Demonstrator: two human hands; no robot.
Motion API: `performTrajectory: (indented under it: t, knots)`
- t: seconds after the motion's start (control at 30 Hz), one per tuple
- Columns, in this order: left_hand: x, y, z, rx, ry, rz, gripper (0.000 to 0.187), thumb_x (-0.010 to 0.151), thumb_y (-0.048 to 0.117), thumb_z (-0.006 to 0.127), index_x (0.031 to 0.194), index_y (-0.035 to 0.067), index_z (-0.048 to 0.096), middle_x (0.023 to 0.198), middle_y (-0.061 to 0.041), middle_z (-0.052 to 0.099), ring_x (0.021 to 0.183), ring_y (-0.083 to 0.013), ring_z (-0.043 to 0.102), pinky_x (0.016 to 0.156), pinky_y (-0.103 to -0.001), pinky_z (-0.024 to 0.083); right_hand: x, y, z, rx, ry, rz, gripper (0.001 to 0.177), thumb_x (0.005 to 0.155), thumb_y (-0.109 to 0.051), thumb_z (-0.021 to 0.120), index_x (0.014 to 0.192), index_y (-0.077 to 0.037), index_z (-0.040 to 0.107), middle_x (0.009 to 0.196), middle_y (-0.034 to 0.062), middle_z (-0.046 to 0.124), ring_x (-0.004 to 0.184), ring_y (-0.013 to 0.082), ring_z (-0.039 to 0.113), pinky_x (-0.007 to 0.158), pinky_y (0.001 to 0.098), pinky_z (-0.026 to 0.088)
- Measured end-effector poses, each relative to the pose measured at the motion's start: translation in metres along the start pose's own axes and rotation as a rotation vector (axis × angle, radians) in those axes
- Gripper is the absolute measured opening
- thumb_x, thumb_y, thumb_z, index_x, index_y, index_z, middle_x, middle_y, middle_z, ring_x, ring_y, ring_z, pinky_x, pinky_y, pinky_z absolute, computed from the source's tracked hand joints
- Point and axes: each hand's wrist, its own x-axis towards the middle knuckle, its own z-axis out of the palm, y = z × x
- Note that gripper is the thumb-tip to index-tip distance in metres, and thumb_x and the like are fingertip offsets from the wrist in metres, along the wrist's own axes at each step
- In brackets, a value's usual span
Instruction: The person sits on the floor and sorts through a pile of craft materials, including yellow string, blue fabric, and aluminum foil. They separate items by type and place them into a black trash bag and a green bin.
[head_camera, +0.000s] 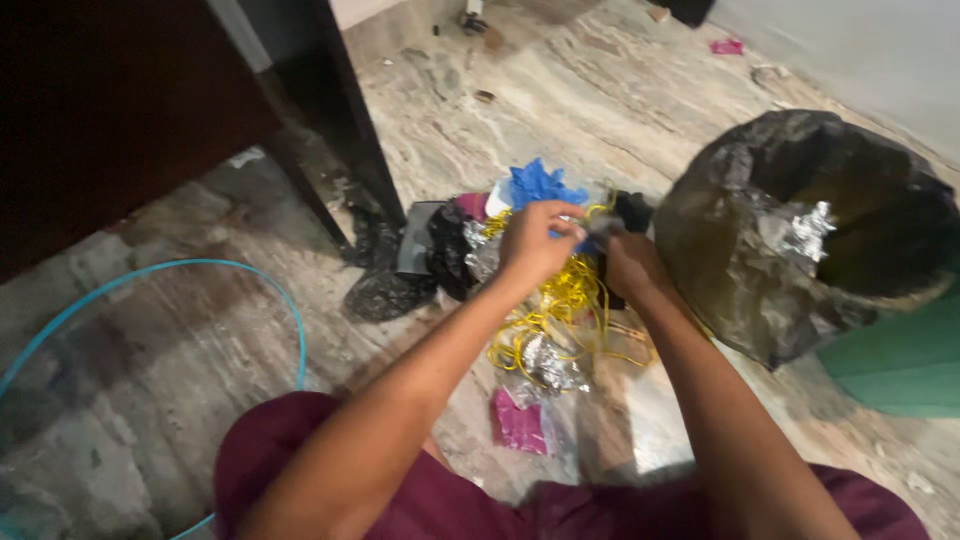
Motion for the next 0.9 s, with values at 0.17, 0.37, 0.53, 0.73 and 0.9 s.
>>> performTrajectory:
  t: [0.17,0.37,0.53,0.73,0.9]
  knots:
    - [-0.001,0.006,0.002,0.071,-0.033,-0.126,0.025,0.080,0.020,0.078,0.105,0.016,0.079,0.089,-0.003,0.081,0.081,-0.0195,0.077,0.075,-0.033,0.058,-0.007,0.029,0.035,0.043,-0.054,0.152,0.022,0.087,0.002,0.058,0.098,-0.001,0.077,0.099,0.0294,0.071,0.098,0.0390,0.072,0.083,0.0472,0.056]
    - [-0.005,0.010,0.008,0.069,0.063,-0.119,0.021,0.082,0.022,0.078,0.101,0.013,0.080,0.094,-0.003,0.080,0.086,-0.0192,0.078,0.078,-0.033,0.059,-0.017,-0.010,-0.003,0.452,0.253,0.062,0.027,0.085,0.011,0.063,0.108,0.001,0.069,0.096,0.0209,0.071,0.089,0.0300,0.070,0.077,0.0416,0.058]
    - [-0.005,0.009,0.017,-0.128,0.019,-0.178,0.021,0.086,0.013,0.076,0.107,0.007,0.079,0.093,-0.009,0.081,0.081,-0.0150,0.079,0.074,-0.029,0.061,-0.038,-0.064,-0.055,1.055,0.216,0.241,0.022,0.090,0.008,0.069,0.110,0.002,0.060,0.091,0.0064,0.069,0.080,0.0130,0.069,0.069,0.0294,0.062]
    - [0.001,0.024,0.018,-0.660,-0.299,-0.150,0.028,0.095,0.000,0.068,0.123,-0.003,0.072,0.105,-0.012,0.078,0.086,-0.0147,0.075,0.076,-0.026,0.060,-0.060,-0.077,-0.081,1.153,0.434,0.278,0.015,0.092,0.007,0.063,0.100,0.010,0.075,0.096,0.0169,0.074,0.082,0.0166,0.068,0.077,0.0278,0.055]
    - [0.007,0.039,-0.006,-0.639,-0.552,-0.220,0.050,0.086,-0.009,0.062,0.134,0.004,0.061,0.114,-0.001,0.074,0.091,-0.0063,0.071,0.074,-0.023,0.060,-0.063,-0.075,-0.097,1.081,0.419,0.099,0.020,0.096,-0.004,0.061,0.098,0.011,0.074,0.117,0.0142,0.071,0.104,0.0143,0.068,0.093,0.0268,0.054]
